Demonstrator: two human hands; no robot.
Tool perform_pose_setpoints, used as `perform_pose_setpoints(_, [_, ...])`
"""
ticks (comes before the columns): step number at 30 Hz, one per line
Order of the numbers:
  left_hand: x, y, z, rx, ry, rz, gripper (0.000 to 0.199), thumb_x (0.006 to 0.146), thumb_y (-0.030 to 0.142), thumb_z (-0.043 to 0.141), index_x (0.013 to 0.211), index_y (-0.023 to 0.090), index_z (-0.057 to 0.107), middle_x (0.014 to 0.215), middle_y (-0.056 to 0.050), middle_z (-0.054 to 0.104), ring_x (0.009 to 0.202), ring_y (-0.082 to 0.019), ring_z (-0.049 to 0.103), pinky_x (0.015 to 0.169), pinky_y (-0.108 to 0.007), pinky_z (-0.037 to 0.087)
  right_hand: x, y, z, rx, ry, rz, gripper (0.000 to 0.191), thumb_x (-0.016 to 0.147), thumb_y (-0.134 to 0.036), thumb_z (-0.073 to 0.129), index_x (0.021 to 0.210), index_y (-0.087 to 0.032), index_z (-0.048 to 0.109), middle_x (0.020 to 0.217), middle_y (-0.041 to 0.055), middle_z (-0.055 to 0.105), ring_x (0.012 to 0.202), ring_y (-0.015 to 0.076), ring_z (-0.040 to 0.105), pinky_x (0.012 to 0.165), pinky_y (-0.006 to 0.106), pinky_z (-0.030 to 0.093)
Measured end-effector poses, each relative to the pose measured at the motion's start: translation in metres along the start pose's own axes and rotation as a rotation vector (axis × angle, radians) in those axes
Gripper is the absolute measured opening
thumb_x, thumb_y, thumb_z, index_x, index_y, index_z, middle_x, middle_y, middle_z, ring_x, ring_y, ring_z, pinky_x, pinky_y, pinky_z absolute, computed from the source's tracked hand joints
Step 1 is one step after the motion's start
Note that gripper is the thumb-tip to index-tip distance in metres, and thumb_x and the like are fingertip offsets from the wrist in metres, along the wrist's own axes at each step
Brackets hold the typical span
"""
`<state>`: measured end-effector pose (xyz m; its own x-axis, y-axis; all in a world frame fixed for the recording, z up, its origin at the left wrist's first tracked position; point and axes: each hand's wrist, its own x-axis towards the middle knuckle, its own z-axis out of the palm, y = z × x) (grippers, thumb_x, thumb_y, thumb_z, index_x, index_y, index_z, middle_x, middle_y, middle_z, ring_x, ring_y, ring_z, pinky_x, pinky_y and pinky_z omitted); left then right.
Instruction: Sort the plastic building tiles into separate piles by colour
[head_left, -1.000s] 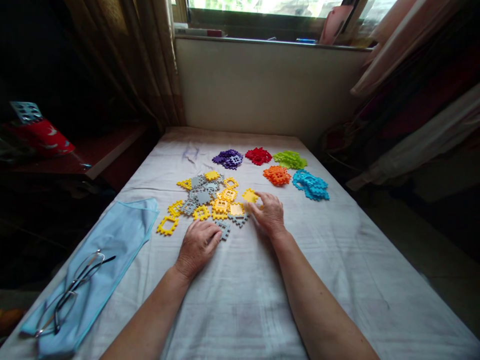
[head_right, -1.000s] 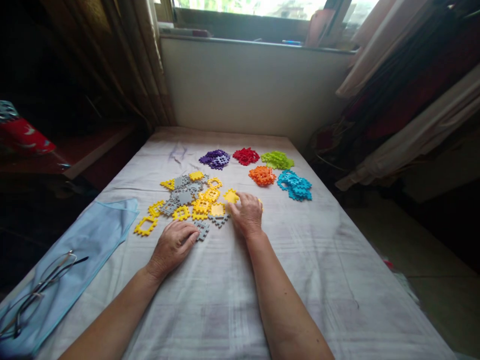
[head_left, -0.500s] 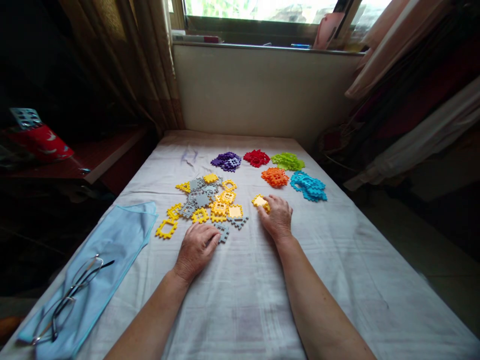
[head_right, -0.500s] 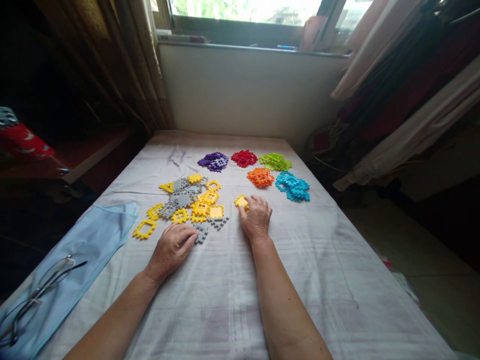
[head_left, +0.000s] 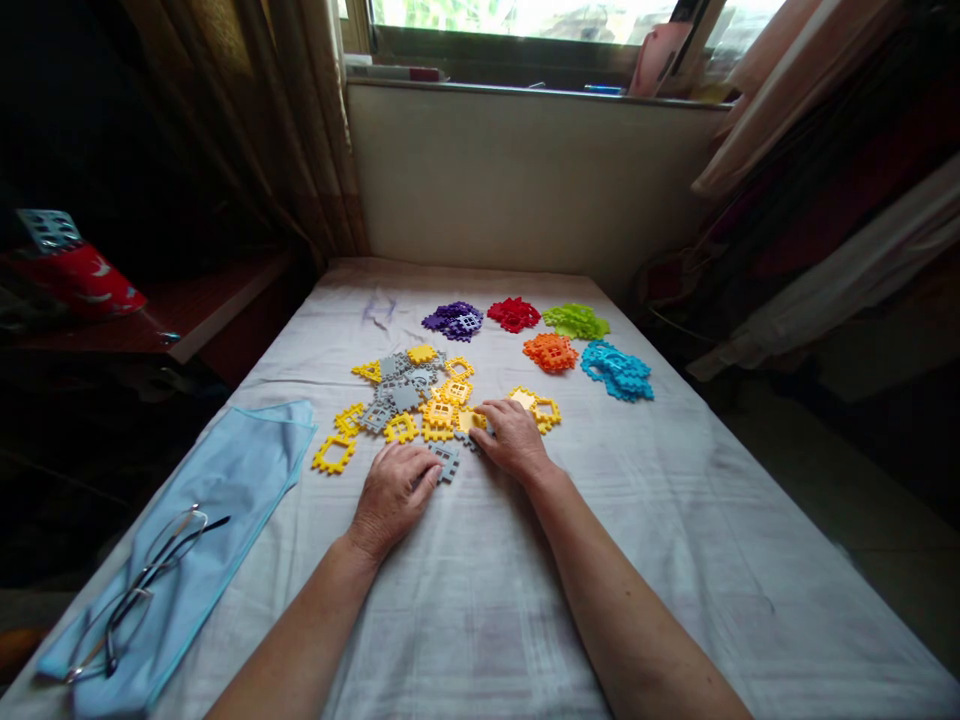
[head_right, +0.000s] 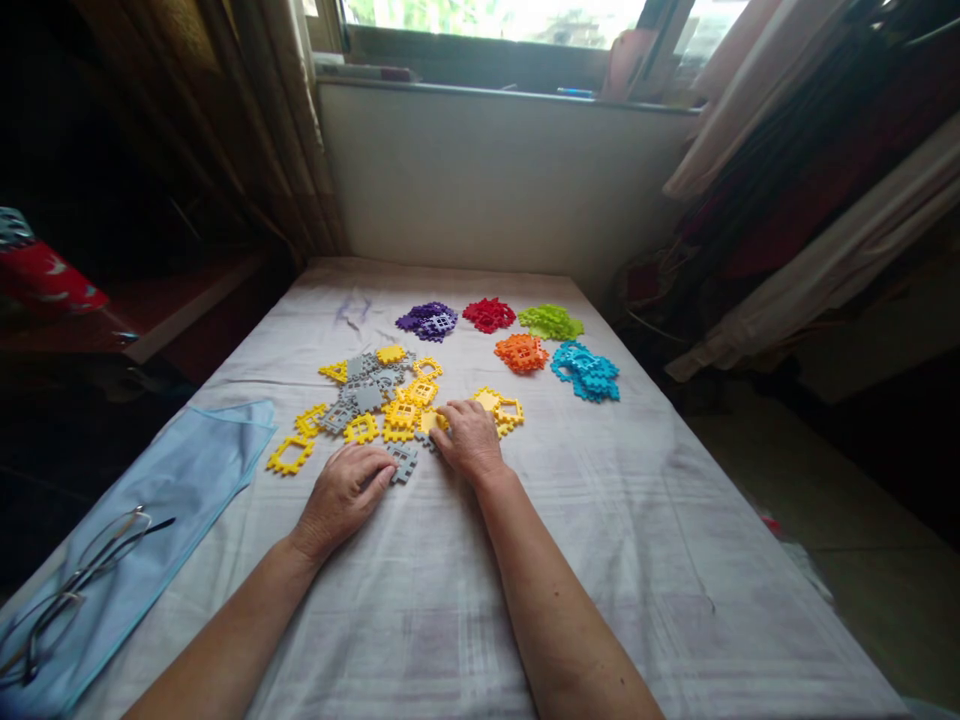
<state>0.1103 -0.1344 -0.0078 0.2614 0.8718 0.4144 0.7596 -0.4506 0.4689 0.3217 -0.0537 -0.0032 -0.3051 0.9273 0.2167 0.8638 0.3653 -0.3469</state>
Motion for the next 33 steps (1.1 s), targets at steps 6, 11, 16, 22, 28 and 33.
perform_pose_setpoints(6, [0.0, -0.002, 0.0, -0.001, -0.01, -0.007, 0.017, 0.095, 0.03, 0.052, 0.089, 0.024, 0.067, 0.095, -0.002, 0.073, 0.091, -0.02, 0.065, 0.096, -0.042, 0.044, 0.002, -0.003, -0.003, -0.003, -0.013, 0.048, 0.039, 0.085, -0.034, 0.068, 0.122, -0.023, 0.068, 0.119, 0.01, 0.069, 0.11, 0.0269, 0.059, 0.096, 0.04, 0.045])
perform_pose_setpoints(11, [0.0, 0.0, 0.0, -0.004, 0.001, -0.007, 0.018, 0.094, 0.03, 0.052, 0.089, 0.025, 0.069, 0.095, -0.002, 0.074, 0.091, -0.02, 0.065, 0.095, -0.042, 0.045, -0.001, -0.006, -0.004, -0.009, 0.074, 0.045, 0.047, 0.08, -0.03, 0.071, 0.126, -0.021, 0.065, 0.115, 0.0115, 0.067, 0.105, 0.0273, 0.06, 0.095, 0.039, 0.046])
perform_pose_setpoints(16, [0.0, 0.001, 0.0, -0.004, 0.0, -0.011, 0.019, 0.094, 0.03, 0.052, 0.09, 0.025, 0.069, 0.096, -0.003, 0.074, 0.093, -0.02, 0.065, 0.095, -0.042, 0.045, -0.002, -0.002, -0.005, 0.122, 0.144, 0.065, 0.018, 0.084, -0.023, 0.062, 0.098, -0.023, 0.072, 0.095, 0.0063, 0.069, 0.09, 0.0213, 0.064, 0.084, 0.033, 0.049])
perform_pose_setpoints(22, [0.0, -0.001, 0.0, -0.012, 0.0, -0.008, 0.018, 0.095, 0.03, 0.052, 0.091, 0.025, 0.069, 0.097, -0.002, 0.074, 0.094, -0.02, 0.066, 0.096, -0.043, 0.044, 0.0, 0.012, -0.007, 0.483, 0.302, 0.157, 0.014, 0.082, -0.032, 0.058, 0.083, -0.021, 0.067, 0.08, 0.0023, 0.07, 0.067, 0.0149, 0.063, 0.068, 0.027, 0.051])
perform_pose_setpoints(28, [0.0, -0.001, 0.0, -0.008, 0.0, -0.012, 0.019, 0.094, 0.03, 0.052, 0.091, 0.025, 0.069, 0.097, -0.003, 0.075, 0.095, -0.02, 0.066, 0.097, -0.044, 0.045, 0.002, 0.046, -0.017, 0.833, 0.45, 0.381, 0.039, 0.07, -0.057, 0.066, 0.081, -0.02, 0.064, 0.073, 0.0027, 0.07, 0.061, 0.0163, 0.065, 0.059, 0.029, 0.054])
perform_pose_setpoints(33, [-0.001, -0.002, 0.001, -0.014, -0.001, -0.018, 0.019, 0.094, 0.03, 0.052, 0.092, 0.025, 0.069, 0.098, -0.004, 0.075, 0.095, -0.021, 0.066, 0.098, -0.044, 0.045, 0.0, 0.083, -0.024, 0.872, 0.657, 0.585, 0.045, 0.06, -0.057, 0.07, 0.081, -0.019, 0.064, 0.073, 0.002, 0.068, 0.058, 0.016, 0.065, 0.049, 0.025, 0.05])
